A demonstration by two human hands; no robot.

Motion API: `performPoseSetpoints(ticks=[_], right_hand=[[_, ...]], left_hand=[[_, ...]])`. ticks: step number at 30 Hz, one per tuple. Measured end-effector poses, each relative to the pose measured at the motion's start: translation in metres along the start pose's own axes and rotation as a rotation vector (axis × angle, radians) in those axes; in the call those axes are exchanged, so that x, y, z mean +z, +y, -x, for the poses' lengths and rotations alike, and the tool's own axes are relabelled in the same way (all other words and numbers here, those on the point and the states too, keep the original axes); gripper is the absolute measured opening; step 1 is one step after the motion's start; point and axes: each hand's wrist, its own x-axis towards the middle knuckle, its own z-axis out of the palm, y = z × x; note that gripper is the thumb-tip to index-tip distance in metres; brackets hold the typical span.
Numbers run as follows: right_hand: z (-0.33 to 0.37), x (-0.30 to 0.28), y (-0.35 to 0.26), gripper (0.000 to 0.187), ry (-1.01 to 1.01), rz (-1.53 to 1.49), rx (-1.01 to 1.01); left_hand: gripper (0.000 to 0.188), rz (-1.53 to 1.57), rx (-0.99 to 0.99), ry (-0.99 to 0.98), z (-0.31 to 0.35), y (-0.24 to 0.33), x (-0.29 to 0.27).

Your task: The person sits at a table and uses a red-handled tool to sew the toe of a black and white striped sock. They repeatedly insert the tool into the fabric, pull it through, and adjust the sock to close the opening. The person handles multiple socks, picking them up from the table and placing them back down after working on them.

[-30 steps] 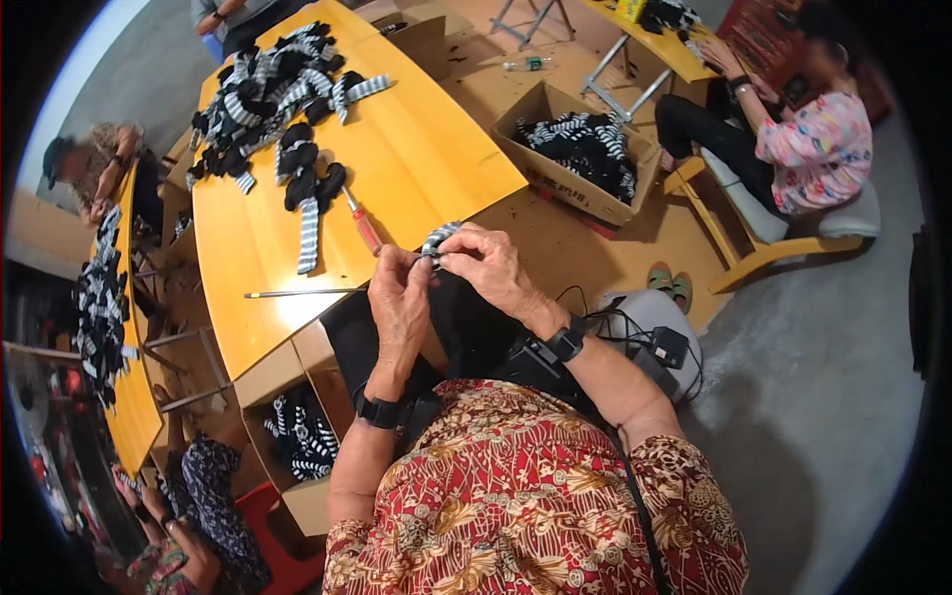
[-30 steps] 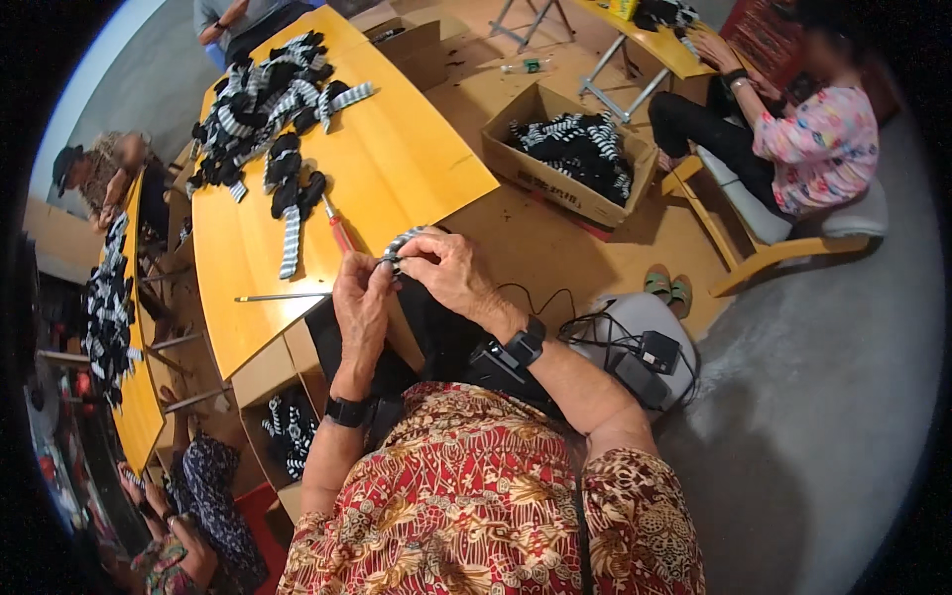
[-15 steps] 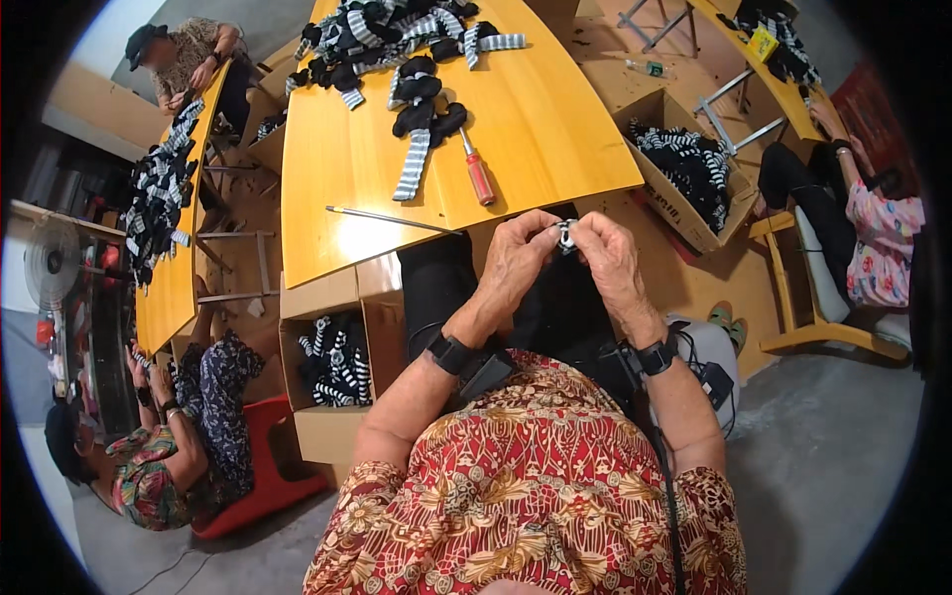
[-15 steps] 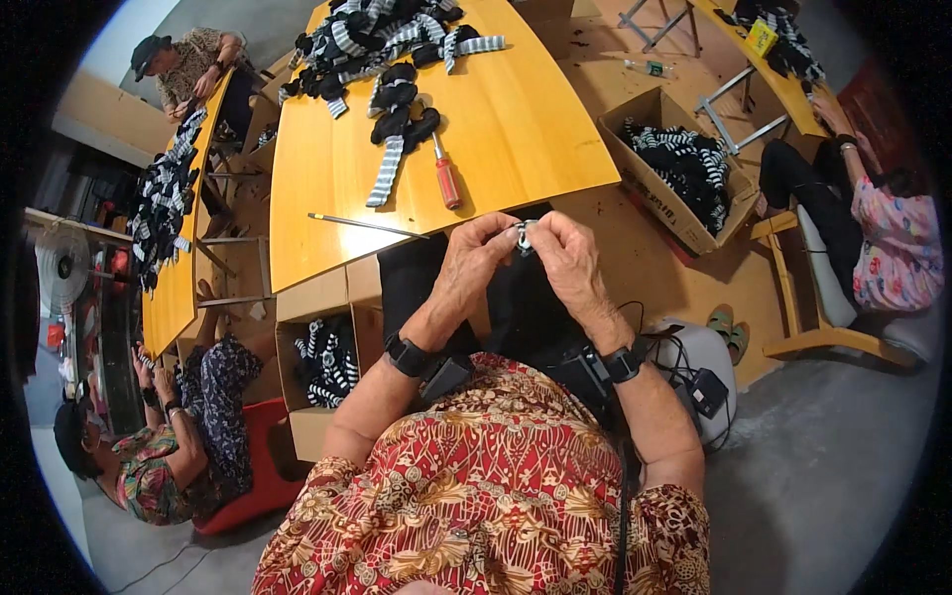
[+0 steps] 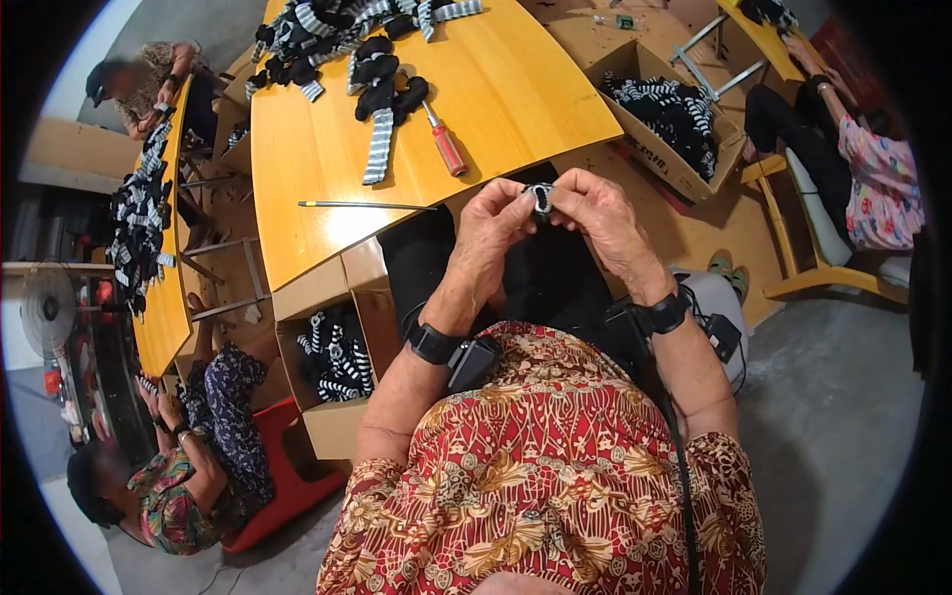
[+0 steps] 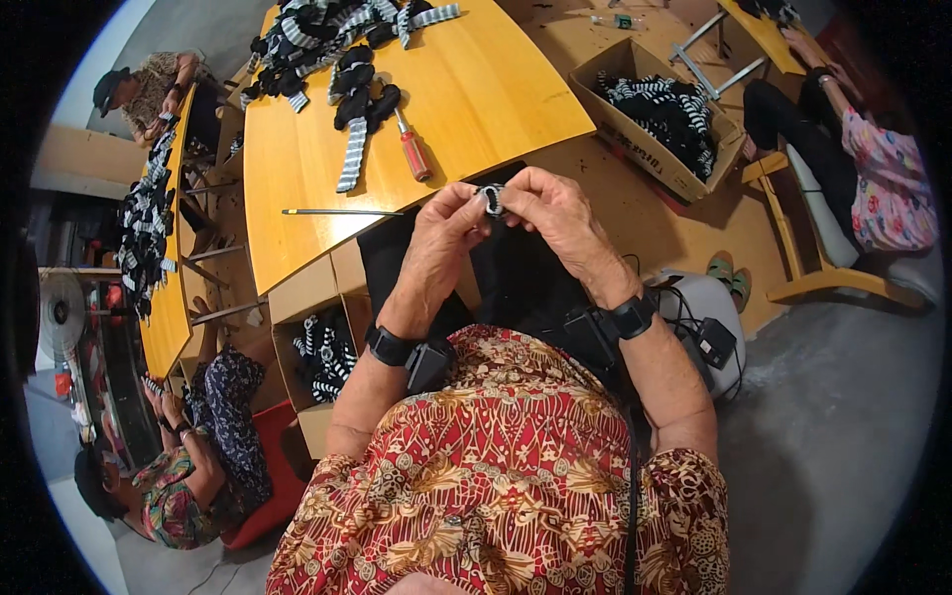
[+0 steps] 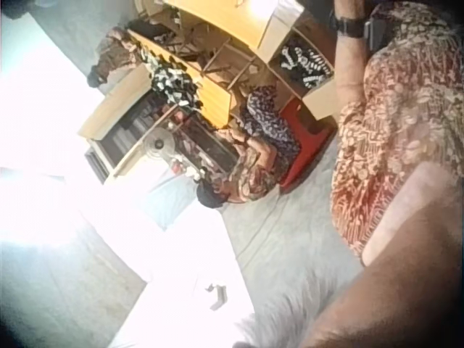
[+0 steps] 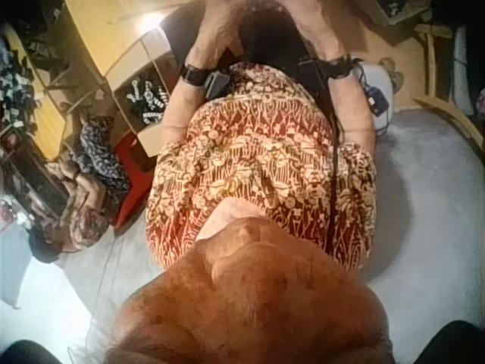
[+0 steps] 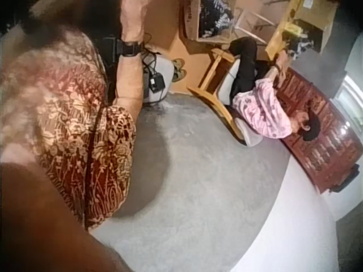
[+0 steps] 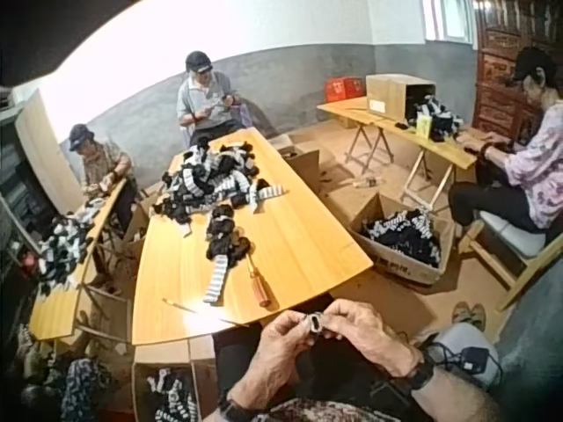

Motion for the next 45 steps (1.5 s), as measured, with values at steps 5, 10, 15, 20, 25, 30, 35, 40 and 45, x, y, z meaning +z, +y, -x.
performPoseSetpoints(ticks=[5,10,15,20,25,30,35,40,45], right_hand=[[0.000,-0.004,-0.006,0.014,-0.028,0.020,0.037],[-0.002,0.000,-0.005,0.010,0.103,-0.211,0.012],[-0.002,0.002,-0.016,0.010,0.063,-0.161,0.089],[0.001,-0.005,-0.007,0.009,0.010,-0.008,0.068],[-0.001,-0.001,-0.001,0.009,0.126,-0.004,-0.109],[-0.001,-0.001,0.018,0.012,0.071,0.280,0.017],[0.002,0.012,0.044,0.011,0.167,0.505,-0.172],[0.002,0.022,0.052,0.008,0.208,0.391,-0.237],[0.013,0.036,0.025,0.011,0.172,0.550,-0.477]], left_hand=[[0.008,-0.336,0.273,0.048,0.004,0.005,0.013],[0.007,-0.081,0.238,0.064,0.000,-0.003,0.017],[0.006,0.282,0.034,0.004,-0.001,-0.001,0.015],[0.008,0.199,0.023,-0.123,-0.005,0.001,0.006],[0.018,-0.174,0.158,-0.132,-0.002,0.011,0.012],[0.013,-0.979,0.366,0.178,0.006,0.001,0.016],[0.018,-1.274,0.532,0.222,-0.002,-0.019,-0.006],[0.019,-1.109,0.189,0.135,-0.005,-0.016,-0.014],[0.013,-0.598,0.150,0.058,0.003,-0.016,-0.018]])
